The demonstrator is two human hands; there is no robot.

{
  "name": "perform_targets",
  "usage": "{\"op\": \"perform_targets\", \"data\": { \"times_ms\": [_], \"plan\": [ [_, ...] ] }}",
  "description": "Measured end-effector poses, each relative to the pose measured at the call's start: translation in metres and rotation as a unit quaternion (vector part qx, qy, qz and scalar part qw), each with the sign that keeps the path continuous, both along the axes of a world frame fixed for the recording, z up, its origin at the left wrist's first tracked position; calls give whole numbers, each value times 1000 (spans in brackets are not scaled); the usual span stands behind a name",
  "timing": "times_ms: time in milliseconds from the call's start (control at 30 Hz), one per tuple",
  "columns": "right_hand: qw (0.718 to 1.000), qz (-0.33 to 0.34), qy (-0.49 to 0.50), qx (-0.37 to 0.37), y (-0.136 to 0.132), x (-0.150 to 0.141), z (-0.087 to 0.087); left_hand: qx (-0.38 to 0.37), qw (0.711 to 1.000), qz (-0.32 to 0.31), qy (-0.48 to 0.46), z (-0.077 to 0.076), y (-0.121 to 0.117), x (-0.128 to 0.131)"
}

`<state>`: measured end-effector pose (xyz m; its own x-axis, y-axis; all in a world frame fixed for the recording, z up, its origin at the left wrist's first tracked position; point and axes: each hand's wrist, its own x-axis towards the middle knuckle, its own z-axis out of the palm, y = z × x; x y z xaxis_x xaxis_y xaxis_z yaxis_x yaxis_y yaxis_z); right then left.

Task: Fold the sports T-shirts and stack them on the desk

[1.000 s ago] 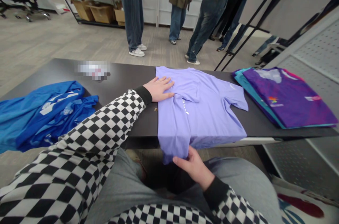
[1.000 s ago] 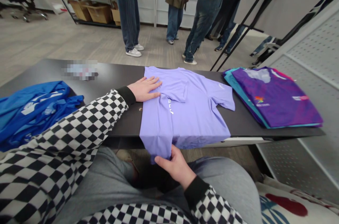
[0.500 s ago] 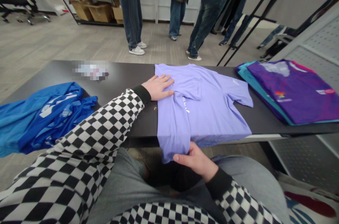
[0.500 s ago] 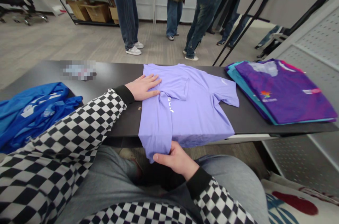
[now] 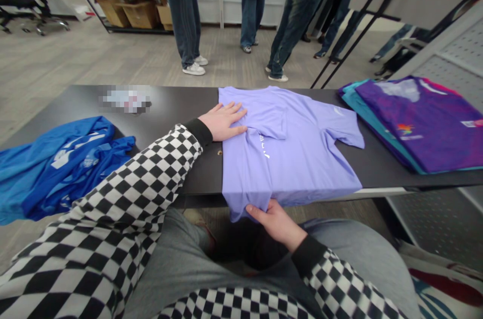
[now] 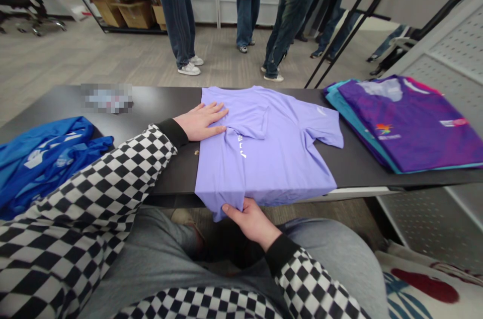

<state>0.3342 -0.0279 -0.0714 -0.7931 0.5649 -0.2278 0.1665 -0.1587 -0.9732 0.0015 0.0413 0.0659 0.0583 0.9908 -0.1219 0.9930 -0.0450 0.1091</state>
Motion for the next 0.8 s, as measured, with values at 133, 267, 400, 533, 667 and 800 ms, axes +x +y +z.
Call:
{"op": "perform_targets", "data": {
  "times_ms": [133, 267, 400, 533, 667, 800],
  "plan": [
    [999, 6, -32, 31, 5, 1, -21, 5, 1000, -4, -5, -1, 0, -1],
    [990, 17, -106, 92, 10, 0, -48, 7, 1000, -5, -9, -2, 0, -1],
    [940, 87, -270, 191, 8, 2, -59, 20, 1000, -10, -12, -4, 0, 0],
    [847, 188, -424, 260, 4, 19, -24, 32, 999, -12, -31, -8, 0, -3],
    [863, 294, -341, 231, 14, 48, 71, 71, 996, -9, -48, -11, 0, -7],
    [921, 248, -268, 133, 75, 78, 167, 157, 985, -40, -60, -10, 1, -2]
  ]
}}
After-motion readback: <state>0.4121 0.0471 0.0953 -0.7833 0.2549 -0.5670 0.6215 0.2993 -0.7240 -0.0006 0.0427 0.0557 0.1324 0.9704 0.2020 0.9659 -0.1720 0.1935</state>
